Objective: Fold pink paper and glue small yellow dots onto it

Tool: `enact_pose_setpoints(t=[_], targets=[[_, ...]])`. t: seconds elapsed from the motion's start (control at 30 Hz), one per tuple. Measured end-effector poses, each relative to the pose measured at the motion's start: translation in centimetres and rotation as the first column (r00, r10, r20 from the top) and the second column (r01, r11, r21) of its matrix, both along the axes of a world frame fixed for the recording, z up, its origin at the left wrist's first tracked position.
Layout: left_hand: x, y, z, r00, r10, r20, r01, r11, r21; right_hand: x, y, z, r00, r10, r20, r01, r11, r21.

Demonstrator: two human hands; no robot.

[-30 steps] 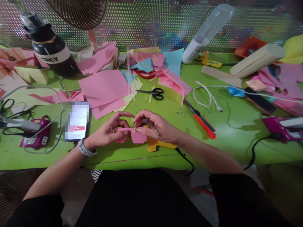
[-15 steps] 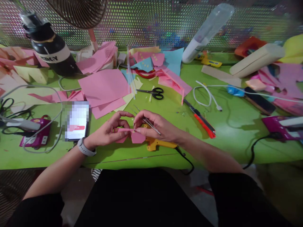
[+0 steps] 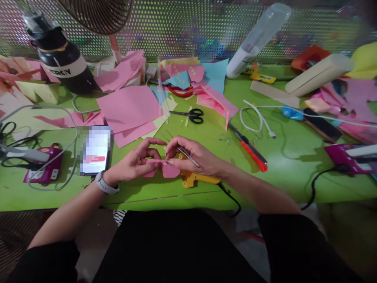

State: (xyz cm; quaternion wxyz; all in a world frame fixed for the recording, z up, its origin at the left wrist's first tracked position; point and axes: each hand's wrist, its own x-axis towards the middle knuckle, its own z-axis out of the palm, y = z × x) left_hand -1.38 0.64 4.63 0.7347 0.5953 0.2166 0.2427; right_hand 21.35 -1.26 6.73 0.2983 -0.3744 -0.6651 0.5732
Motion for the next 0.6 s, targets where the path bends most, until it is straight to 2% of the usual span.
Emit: enact_pose_setpoints(t=[0.3, 0.6], targets=[[-0.02, 0.18, 0.0, 1.0, 0.001, 0.03, -0.001, 1.0, -0.009, -0.03, -0.07, -0.48, 0.998, -0.024, -0.056, 0.023, 0.999, -0.023], [-0.14, 0.21, -0.11, 1.0, 0.003, 0.004, -0.003, 1.0, 0.031, -0.3, -0.31, -0.65, 0.999, -0.031, -0.027, 0.029, 0.997, -0.066]])
